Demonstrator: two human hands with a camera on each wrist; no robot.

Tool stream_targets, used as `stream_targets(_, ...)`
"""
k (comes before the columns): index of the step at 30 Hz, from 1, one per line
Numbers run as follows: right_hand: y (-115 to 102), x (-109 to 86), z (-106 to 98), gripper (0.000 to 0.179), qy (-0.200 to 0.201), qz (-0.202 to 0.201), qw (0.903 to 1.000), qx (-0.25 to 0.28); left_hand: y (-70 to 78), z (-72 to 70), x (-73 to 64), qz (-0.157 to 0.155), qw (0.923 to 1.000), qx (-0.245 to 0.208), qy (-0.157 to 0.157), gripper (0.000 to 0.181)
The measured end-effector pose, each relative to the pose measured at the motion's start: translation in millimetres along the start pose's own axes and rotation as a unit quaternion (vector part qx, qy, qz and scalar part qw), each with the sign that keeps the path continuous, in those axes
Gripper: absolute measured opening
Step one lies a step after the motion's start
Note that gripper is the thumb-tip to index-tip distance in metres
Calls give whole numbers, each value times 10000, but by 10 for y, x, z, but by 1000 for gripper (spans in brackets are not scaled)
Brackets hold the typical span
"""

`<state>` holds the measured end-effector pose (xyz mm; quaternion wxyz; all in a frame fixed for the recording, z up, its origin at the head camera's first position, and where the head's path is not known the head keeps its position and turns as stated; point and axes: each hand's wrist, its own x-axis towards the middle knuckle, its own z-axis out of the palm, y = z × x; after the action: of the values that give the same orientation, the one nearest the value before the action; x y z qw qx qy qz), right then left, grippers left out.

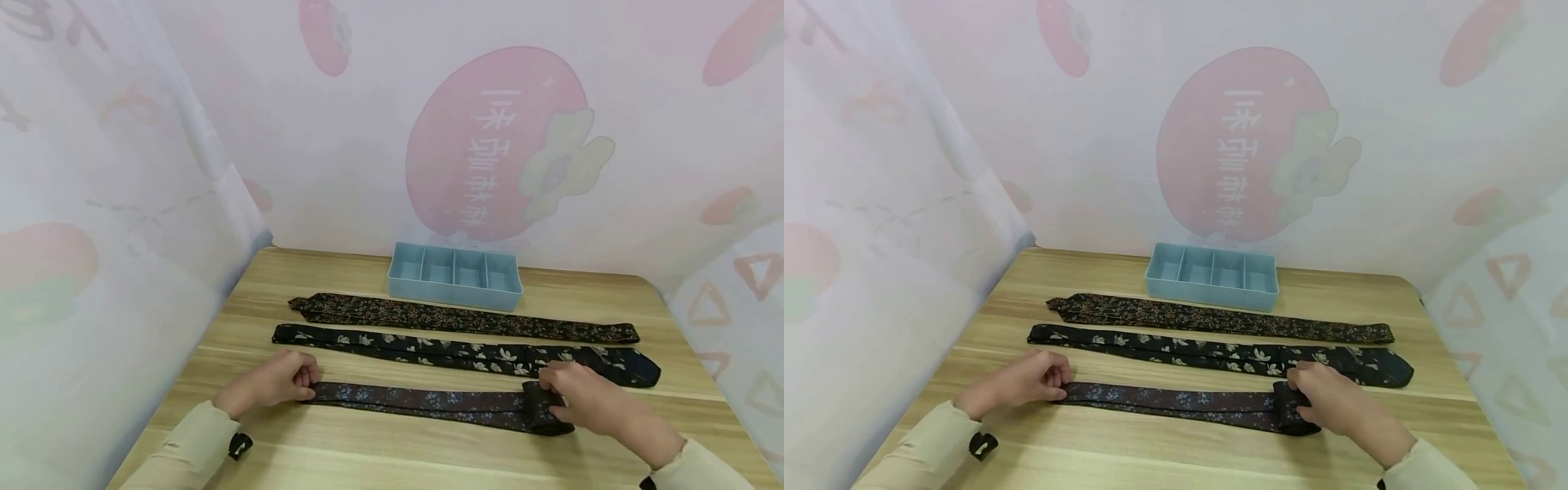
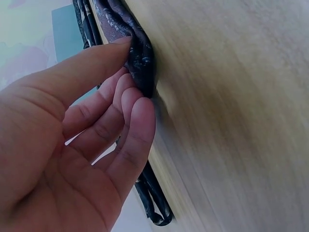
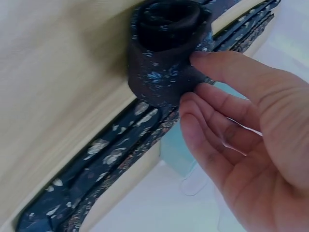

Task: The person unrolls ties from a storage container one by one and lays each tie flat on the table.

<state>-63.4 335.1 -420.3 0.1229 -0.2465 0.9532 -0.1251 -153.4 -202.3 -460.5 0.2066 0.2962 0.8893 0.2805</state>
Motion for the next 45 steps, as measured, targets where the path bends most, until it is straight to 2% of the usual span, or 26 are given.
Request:
stream_targets(6,-24,11,-23,30,148,-223,9994,-197,2,-19,-2,-37,9999,80,-64,17)
stream_targets(11,-139,114,-59,31,256,-482,9977,-405,-6,-22,8,-40,9999,111,-91,17)
stream_targets(19,-255,274,36,28,5,-538,9983,-239,-7,-14,24,34,9997,212,-74,17)
stream_targets(26,-184,217,144,30,94,-419,9986,-302,-15,-12,24,-4,9998,184,-103,17)
stream_targets(35,60,-17,50,32,117,-102,9998,-93,-9,-11,26,-144,9998,92,-122,19)
stream_targets(38,150,-92,20,33,5,97,9999,-62,-19,-1,27,-216,9997,84,-126,19)
stream_targets(42,212,-158,-3,34,-223,511,9984,41,-33,1,36,-146,9997,85,-155,19)
stream_targets(45,218,-167,-18,33,-315,630,9975,83,-28,-8,49,-115,9998,60,-174,18)
